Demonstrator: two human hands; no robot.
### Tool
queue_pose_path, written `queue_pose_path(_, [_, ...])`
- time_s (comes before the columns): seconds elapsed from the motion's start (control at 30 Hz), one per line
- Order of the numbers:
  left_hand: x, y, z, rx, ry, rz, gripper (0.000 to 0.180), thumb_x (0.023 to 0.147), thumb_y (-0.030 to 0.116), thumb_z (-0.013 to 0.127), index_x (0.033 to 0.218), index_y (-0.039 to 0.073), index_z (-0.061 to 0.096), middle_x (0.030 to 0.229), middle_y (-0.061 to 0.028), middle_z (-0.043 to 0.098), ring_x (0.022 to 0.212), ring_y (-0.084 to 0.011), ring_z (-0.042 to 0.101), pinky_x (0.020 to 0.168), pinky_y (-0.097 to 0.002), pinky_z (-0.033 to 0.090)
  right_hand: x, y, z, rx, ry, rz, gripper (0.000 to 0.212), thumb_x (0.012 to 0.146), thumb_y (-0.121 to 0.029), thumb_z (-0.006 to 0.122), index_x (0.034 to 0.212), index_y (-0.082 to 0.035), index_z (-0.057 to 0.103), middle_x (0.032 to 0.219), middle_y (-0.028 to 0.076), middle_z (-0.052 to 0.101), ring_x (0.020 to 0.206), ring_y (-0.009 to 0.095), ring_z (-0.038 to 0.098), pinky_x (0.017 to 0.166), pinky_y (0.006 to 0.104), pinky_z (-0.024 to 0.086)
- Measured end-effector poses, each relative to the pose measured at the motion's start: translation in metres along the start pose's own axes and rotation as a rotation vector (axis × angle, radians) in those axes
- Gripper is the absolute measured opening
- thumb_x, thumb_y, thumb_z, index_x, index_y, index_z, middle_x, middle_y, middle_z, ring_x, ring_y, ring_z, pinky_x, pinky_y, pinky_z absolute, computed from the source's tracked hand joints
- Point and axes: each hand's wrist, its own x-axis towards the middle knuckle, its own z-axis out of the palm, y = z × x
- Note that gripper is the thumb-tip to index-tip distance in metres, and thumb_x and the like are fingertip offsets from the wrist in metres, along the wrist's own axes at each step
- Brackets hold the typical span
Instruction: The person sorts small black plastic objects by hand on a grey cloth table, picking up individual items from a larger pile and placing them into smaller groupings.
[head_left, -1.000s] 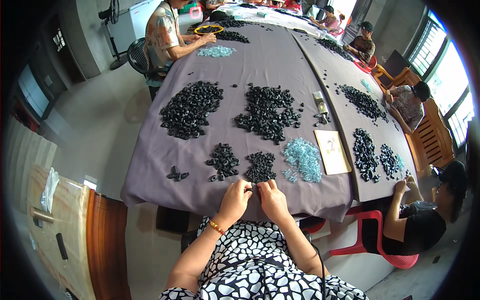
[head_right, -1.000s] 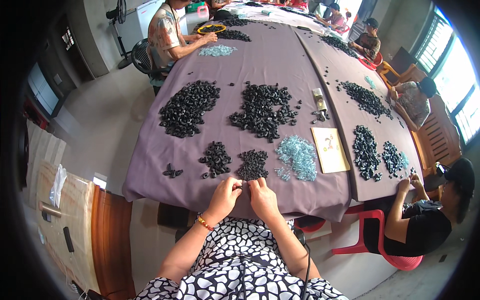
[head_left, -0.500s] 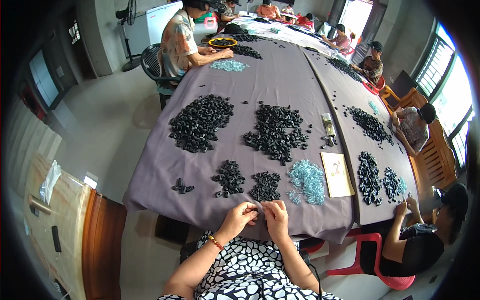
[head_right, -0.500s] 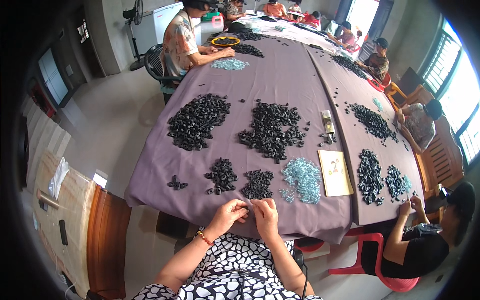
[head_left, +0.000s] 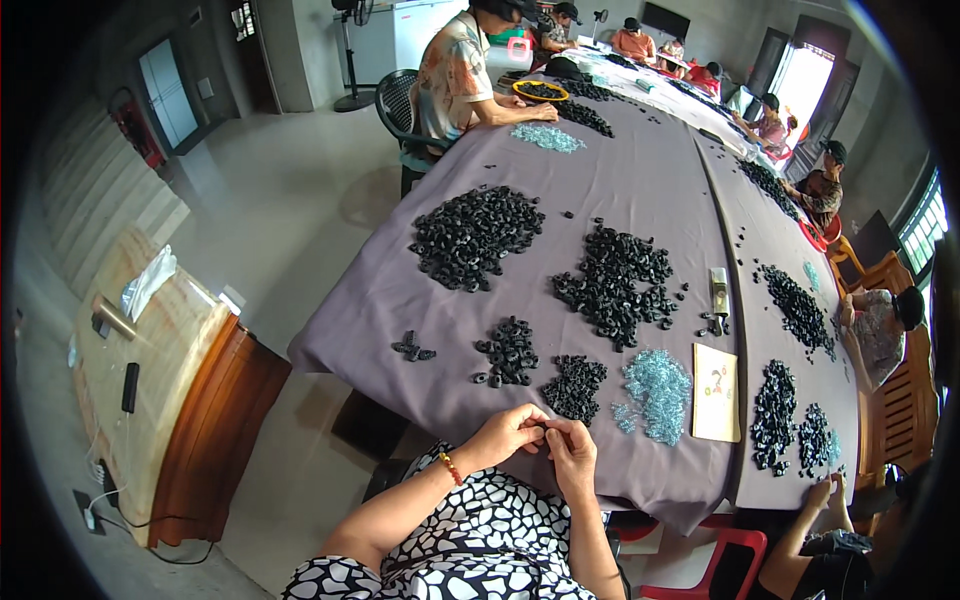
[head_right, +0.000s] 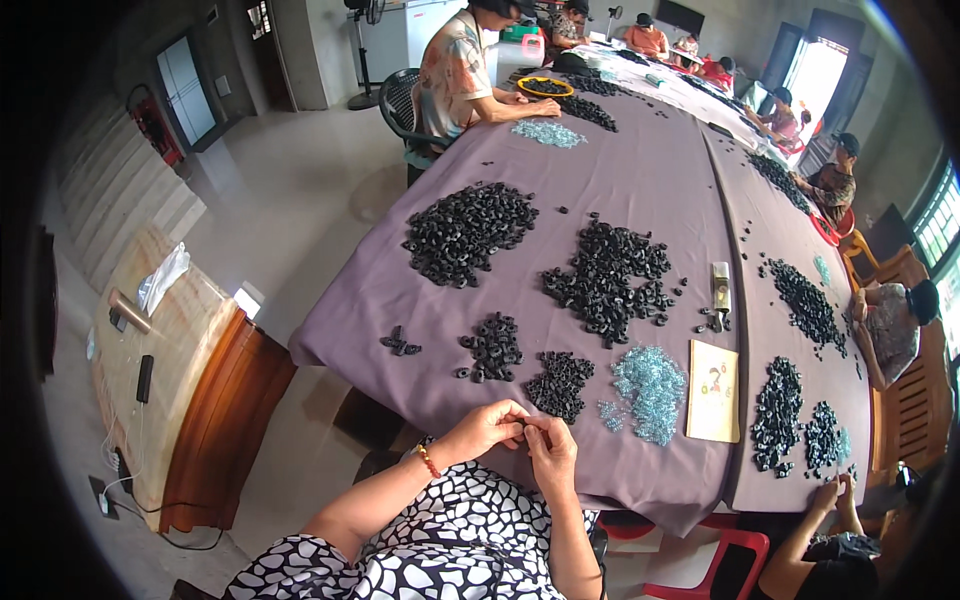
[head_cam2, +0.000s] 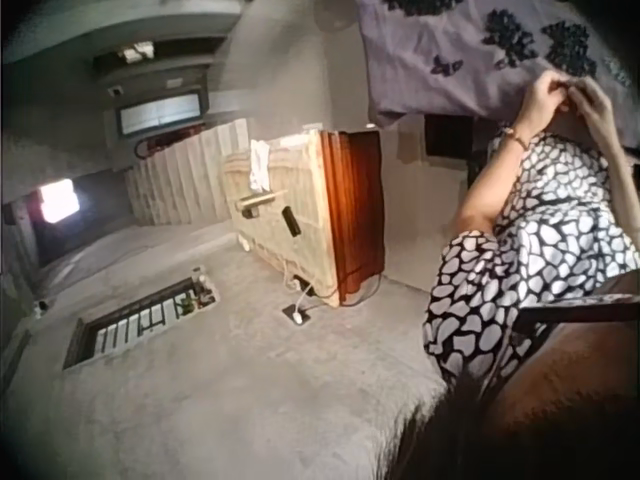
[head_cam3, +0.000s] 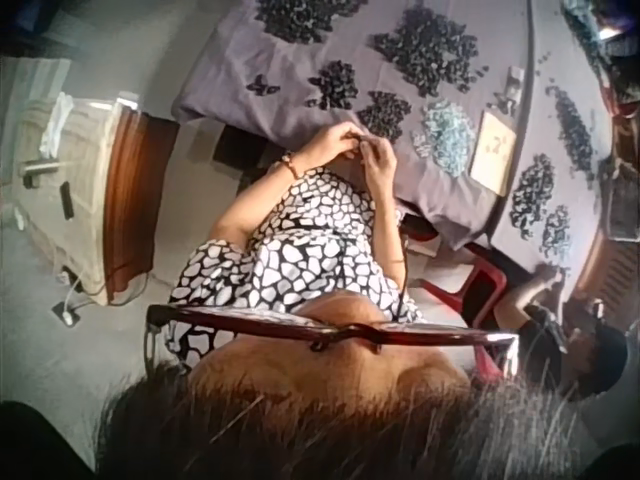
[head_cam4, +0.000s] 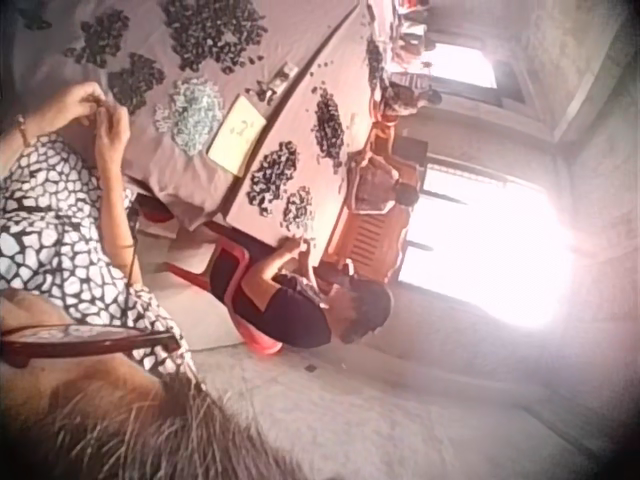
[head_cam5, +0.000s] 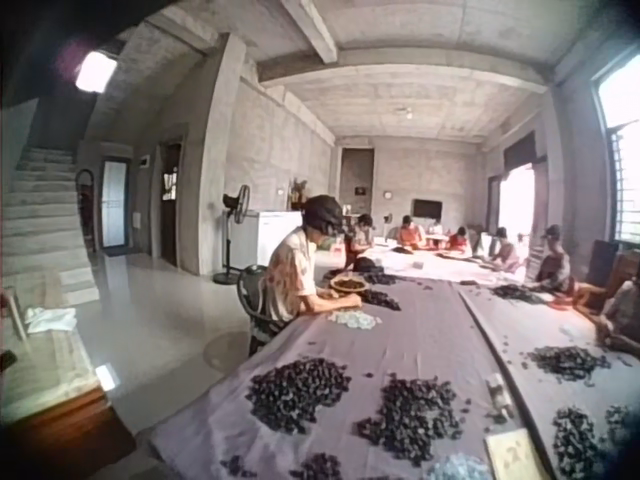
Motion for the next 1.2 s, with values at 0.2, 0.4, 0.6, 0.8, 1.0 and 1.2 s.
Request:
queue_pose_path(0.2, [-0.002, 0.000, 0.002, 0.030, 0.018, 0.021, 0.022, 0.108, 0.015, 0.056, 0.125, 0.001, 0.059, 0.112, -0.0054, 0.067, 0.099, -0.0120, 0.066, 0.086, -0.0282, 0.058, -0.001, -0.003, 0.000, -0.005, -0.027, 0.053, 0.009, 0.101, -0.005, 0.066, 0.109, -0.004, 0.068, 0.095, -0.001, 0.067, 0.073, 0.003, 0.056, 0.061, 0.0189, 0.047])
queue_pose_path(0.4, [-0.002, -0.006, 0.002, -0.009, 0.024, 0.041, 0.023, 0.107, 0.013, 0.058, 0.126, 0.000, 0.058, 0.115, -0.0059, 0.066, 0.101, -0.0117, 0.065, 0.086, -0.0280, 0.058, 0.005, -0.006, -0.001, -0.013, 0.013, 0.088, 0.006, 0.101, -0.005, 0.065, 0.107, -0.004, 0.066, 0.089, -0.001, 0.066, 0.067, 0.003, 0.052, 0.057, 0.0184, 0.044])
queue_pose_path(0.6, [-0.003, -0.001, -0.001, 0.056, -0.004, 0.020, 0.023, 0.107, 0.013, 0.058, 0.125, -0.001, 0.057, 0.115, -0.0068, 0.066, 0.103, -0.0126, 0.065, 0.087, -0.0290, 0.058, 0.008, -0.009, -0.004, -0.053, -0.047, 0.131, 0.006, 0.101, -0.001, 0.062, 0.105, -0.004, 0.065, 0.087, -0.002, 0.064, 0.068, 0.003, 0.051, 0.060, 0.0192, 0.044])
queue_pose_path(0.8, [-0.003, -0.003, 0.000, -0.048, 0.011, 0.055, 0.024, 0.107, 0.014, 0.058, 0.125, -0.002, 0.056, 0.114, -0.0077, 0.067, 0.101, -0.0134, 0.066, 0.088, -0.0291, 0.059, 0.009, -0.017, 0.000, -0.161, -0.041, 0.009, 0.007, 0.099, 0.000, 0.063, 0.105, -0.004, 0.066, 0.086, -0.002, 0.063, 0.067, 0.003, 0.051, 0.060, 0.0189, 0.044])
queue_pose_path(1.0, [-0.007, -0.006, -0.002, -0.044, 0.025, 0.058, 0.024, 0.106, 0.013, 0.059, 0.125, -0.001, 0.055, 0.115, -0.0091, 0.066, 0.102, -0.0141, 0.066, 0.087, -0.0291, 0.059, 0.009, -0.017, 0.003, 0.001, -0.006, 0.157, 0.007, 0.098, -0.001, 0.065, 0.104, -0.003, 0.068, 0.085, -0.002, 0.064, 0.065, 0.003, 0.051, 0.058, 0.0190, 0.043])
queue_pose_path(1.2, [-0.001, -0.012, 0.000, -0.116, 0.040, 0.068, 0.022, 0.105, 0.012, 0.061, 0.121, -0.002, 0.057, 0.106, -0.0066, 0.067, 0.093, -0.0117, 0.067, 0.082, -0.0272, 0.059, 0.009, -0.023, 0.001, 0.023, -0.003, 0.185, 0.006, 0.098, -0.001, 0.065, 0.102, -0.003, 0.068, 0.084, -0.002, 0.065, 0.064, 0.003, 0.052, 0.058, 0.0193, 0.043])
